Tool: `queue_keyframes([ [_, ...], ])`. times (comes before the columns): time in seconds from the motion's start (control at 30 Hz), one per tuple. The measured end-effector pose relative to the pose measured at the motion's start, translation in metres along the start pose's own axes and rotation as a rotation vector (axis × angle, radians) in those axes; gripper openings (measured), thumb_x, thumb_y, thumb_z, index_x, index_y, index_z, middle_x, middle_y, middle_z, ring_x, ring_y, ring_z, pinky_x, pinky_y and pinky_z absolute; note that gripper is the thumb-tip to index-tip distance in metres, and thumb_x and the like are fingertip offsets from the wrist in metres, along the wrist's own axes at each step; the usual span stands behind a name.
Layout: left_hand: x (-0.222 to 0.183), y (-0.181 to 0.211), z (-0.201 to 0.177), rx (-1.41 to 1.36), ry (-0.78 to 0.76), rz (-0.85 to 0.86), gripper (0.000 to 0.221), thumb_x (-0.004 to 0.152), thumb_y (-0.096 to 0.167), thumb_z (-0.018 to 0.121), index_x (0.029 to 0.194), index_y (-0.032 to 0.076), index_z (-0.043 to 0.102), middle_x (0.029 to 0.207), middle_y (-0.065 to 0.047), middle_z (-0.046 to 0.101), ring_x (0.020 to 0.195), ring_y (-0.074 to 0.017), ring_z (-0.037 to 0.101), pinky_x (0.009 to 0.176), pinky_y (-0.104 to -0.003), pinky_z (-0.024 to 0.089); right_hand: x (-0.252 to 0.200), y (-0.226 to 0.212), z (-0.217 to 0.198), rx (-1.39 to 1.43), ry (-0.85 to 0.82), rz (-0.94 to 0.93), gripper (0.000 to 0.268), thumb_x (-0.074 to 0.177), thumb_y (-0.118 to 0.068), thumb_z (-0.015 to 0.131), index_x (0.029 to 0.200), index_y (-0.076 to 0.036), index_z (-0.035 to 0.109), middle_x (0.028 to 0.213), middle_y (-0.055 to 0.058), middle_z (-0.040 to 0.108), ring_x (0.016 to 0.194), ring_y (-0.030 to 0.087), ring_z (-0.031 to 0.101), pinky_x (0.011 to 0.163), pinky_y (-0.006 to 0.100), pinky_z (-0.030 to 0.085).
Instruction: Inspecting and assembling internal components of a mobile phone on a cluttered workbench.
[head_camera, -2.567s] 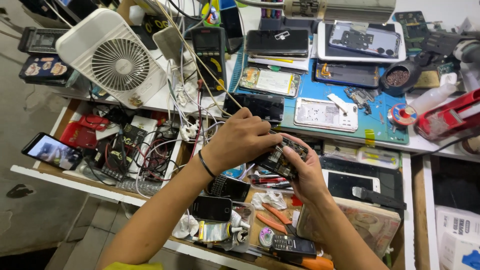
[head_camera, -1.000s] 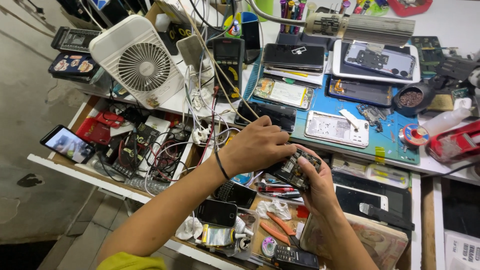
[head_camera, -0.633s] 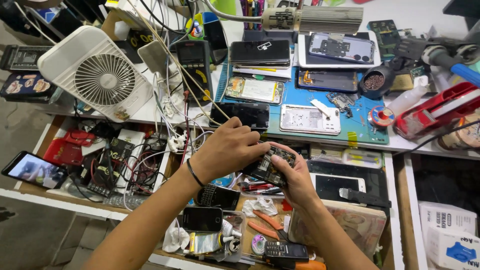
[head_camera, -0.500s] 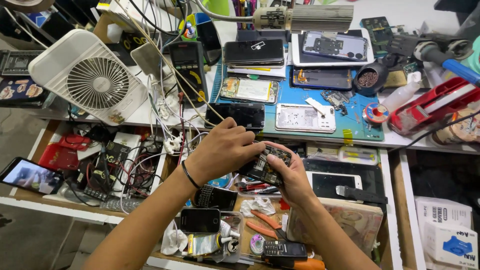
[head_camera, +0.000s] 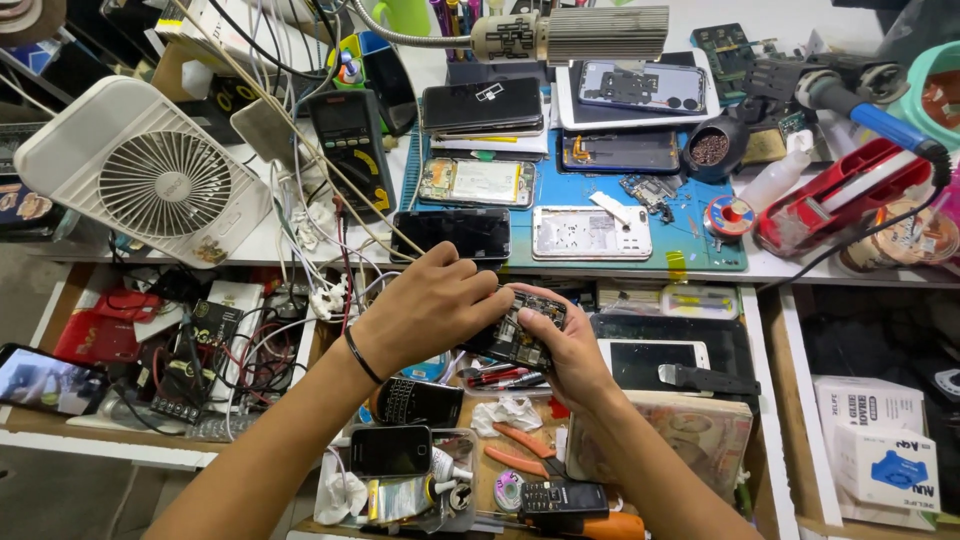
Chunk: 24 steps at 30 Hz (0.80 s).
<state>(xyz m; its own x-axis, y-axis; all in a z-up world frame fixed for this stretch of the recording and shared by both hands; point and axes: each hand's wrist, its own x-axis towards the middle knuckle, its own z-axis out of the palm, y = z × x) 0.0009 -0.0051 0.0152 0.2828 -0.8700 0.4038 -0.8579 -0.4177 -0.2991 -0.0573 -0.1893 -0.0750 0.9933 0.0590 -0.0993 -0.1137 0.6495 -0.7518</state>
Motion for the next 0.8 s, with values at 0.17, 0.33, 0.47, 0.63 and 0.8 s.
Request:
queue_keyframes([
  [0.17,0.004,0.0,0.0,0.057,-0.017,0.067,0.012,0.098,0.024,0.064,0.089,0.017,0.066,0.072,0.0,0.053,0.059,-0.0199,0.054,0.071,-0.036,0.045,0.0,0.002,0.0,0.001,0.012,0.01,0.045,0.088,-0.008,0.071,0.129,0.008,0.063,0.098,0.028,0.073,0.086,0.033,0.073,0.075,0.053,0.063],
  [0.33,0.007,0.001,-0.004,0.096,0.022,0.136,0.01,0.095,0.02,0.066,0.085,0.018,0.065,0.078,0.001,0.051,0.054,-0.0203,0.052,0.065,-0.037,0.043,0.0,0.0,-0.002,0.017,0.03,0.031,0.047,0.087,-0.008,0.071,0.13,0.008,0.062,0.098,0.029,0.073,0.084,0.032,0.073,0.075,0.053,0.063],
  [0.47,0.008,0.005,-0.009,0.117,0.024,0.152,0.009,0.093,0.014,0.067,0.085,0.016,0.066,0.081,0.0,0.05,0.052,-0.0207,0.051,0.062,-0.037,0.041,0.002,0.001,-0.003,0.014,0.023,0.039,0.047,0.087,-0.009,0.071,0.131,0.007,0.062,0.098,0.029,0.073,0.084,0.032,0.074,0.074,0.052,0.063],
  [0.63,0.004,0.009,0.0,0.092,0.01,0.138,0.007,0.091,0.009,0.068,0.085,0.013,0.067,0.081,-0.003,0.05,0.05,-0.0214,0.051,0.059,-0.038,0.039,0.0,-0.001,0.0,0.012,0.031,0.054,0.047,0.087,-0.008,0.071,0.13,0.008,0.063,0.097,0.028,0.073,0.084,0.031,0.073,0.074,0.051,0.063],
  [0.8,0.005,0.01,0.002,0.098,-0.019,0.13,0.005,0.091,0.009,0.067,0.087,0.012,0.069,0.081,-0.002,0.052,0.05,-0.0204,0.053,0.057,-0.036,0.038,0.004,0.003,-0.007,-0.004,0.039,0.063,0.047,0.087,-0.007,0.072,0.13,0.008,0.063,0.097,0.029,0.073,0.083,0.032,0.074,0.073,0.051,0.063],
])
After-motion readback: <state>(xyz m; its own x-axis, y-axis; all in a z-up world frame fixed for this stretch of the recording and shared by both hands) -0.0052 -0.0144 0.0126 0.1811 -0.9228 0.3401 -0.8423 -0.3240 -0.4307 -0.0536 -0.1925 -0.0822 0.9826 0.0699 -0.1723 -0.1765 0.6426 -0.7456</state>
